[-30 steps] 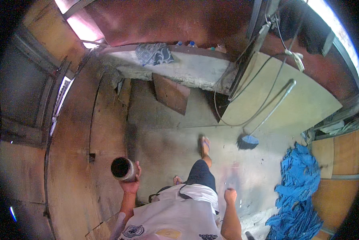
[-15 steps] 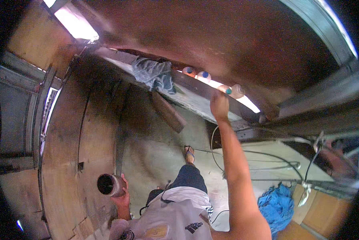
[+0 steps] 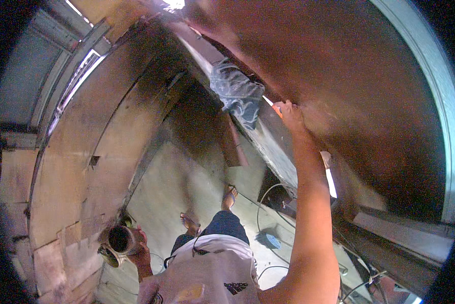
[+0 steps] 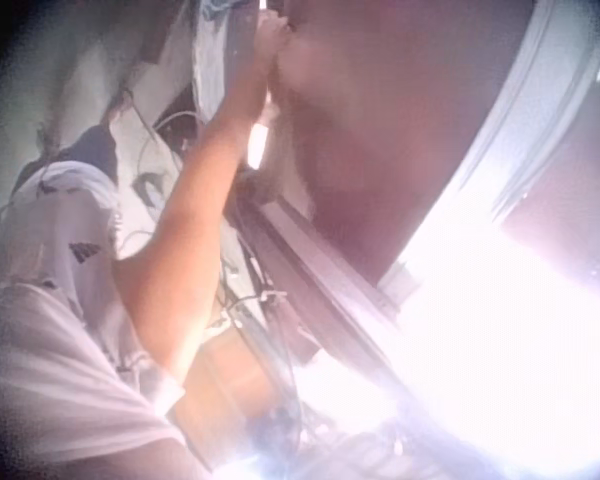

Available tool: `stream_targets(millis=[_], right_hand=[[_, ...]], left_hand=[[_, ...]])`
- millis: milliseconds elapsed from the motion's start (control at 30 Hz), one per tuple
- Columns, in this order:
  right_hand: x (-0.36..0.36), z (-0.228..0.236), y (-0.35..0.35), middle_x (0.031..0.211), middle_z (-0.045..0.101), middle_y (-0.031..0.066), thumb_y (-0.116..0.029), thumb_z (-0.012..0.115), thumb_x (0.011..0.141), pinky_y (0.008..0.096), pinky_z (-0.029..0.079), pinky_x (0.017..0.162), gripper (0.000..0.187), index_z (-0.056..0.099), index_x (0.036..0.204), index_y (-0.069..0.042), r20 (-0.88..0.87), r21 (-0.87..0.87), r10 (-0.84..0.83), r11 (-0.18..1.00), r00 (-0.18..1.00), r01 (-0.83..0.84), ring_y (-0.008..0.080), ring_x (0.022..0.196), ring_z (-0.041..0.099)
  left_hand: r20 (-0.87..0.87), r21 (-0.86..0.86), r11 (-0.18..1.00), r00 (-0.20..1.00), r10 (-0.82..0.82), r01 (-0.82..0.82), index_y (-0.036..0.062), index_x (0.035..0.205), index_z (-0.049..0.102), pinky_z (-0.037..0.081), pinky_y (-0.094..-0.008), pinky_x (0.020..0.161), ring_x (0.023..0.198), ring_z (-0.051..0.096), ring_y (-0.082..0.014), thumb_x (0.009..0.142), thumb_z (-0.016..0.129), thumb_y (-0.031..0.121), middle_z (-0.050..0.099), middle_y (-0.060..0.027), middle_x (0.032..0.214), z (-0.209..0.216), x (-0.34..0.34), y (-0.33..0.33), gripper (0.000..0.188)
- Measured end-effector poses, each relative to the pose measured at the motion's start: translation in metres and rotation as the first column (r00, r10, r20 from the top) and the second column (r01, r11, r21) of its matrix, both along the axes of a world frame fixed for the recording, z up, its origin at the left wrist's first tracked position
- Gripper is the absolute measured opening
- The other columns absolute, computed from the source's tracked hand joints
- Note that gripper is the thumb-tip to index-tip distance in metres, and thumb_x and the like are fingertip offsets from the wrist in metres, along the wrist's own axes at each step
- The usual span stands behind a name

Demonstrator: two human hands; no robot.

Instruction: The person pours a dark liquid from a plastic bottle into a bucket, then uses a green ladle to transfer the liquid into a spray gun container. The person attaches the container to the spray gun and secures it.

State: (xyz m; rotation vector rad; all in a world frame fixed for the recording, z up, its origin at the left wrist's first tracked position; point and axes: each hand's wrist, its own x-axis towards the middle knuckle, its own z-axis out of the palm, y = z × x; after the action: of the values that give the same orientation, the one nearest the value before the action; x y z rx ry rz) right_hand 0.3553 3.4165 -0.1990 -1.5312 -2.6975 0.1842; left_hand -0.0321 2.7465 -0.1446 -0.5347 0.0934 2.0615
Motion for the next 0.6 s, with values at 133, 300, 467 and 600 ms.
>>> stream_targets(millis=[133, 300, 467, 600], right_hand=[[-0.006, -0.002, 0.009, 0.110, 0.062, 0.0249, -0.008, 0.065, 0.087, 0.0538, 0.056, 0.084, 0.024, 0.058, 0.109, -0.002, 0.090, 0.039, 0.004, 0.999, 0.996, -0.007, 0.0450, 0.102, 0.066], [-0.020, 0.041, 0.017, 0.110, 0.060, 0.0251, -0.002, 0.059, 0.088, 0.0542, 0.056, 0.084, 0.023, 0.055, 0.111, -0.003, 0.116, 0.108, -0.038, 0.994, 0.992, 0.025, 0.0462, 0.102, 0.065], [-0.029, 0.148, -0.007, 0.110, 0.060, 0.0233, 0.000, 0.063, 0.085, 0.0529, 0.053, 0.086, 0.030, 0.058, 0.115, -0.005, -0.060, 0.194, 0.001, 0.981, 0.998, 0.011, 0.0455, 0.101, 0.064], [-0.037, 0.246, -0.031, 0.111, 0.063, 0.0223, -0.004, 0.066, 0.087, 0.0515, 0.050, 0.091, 0.033, 0.060, 0.119, -0.006, -0.024, 0.256, -0.016, 0.967, 1.000, 0.022, 0.0445, 0.105, 0.062]], left_hand=[[-0.032, -0.024, 0.998, 0.998, 0.054, -0.055, 0.0208, 0.154, 0.037, 0.046, -0.0576, 0.106, 0.148, 0.024, -0.0354, 0.084, 0.074, 0.033, 0.020, -0.0112, 0.166, -0.001, 0.013, -0.019, 0.080], [-0.073, -0.078, 0.994, 0.995, 0.067, -0.073, 0.0213, 0.151, 0.041, 0.050, -0.0588, 0.101, 0.144, 0.031, -0.0355, 0.080, 0.075, 0.039, 0.024, -0.0131, 0.164, -0.005, 0.019, -0.015, 0.081], [-0.027, -0.019, 0.996, 0.996, 0.086, -0.086, 0.0206, 0.152, 0.038, 0.050, -0.0587, 0.102, 0.145, 0.030, -0.0358, 0.082, 0.074, 0.037, 0.022, -0.0133, 0.165, -0.008, 0.018, -0.009, 0.081], [-0.094, 0.017, 0.994, 0.989, 0.111, -0.110, 0.0204, 0.153, 0.038, 0.050, -0.0579, 0.102, 0.146, 0.029, -0.0363, 0.085, 0.071, 0.038, 0.022, -0.0131, 0.165, -0.014, 0.020, -0.012, 0.077]])
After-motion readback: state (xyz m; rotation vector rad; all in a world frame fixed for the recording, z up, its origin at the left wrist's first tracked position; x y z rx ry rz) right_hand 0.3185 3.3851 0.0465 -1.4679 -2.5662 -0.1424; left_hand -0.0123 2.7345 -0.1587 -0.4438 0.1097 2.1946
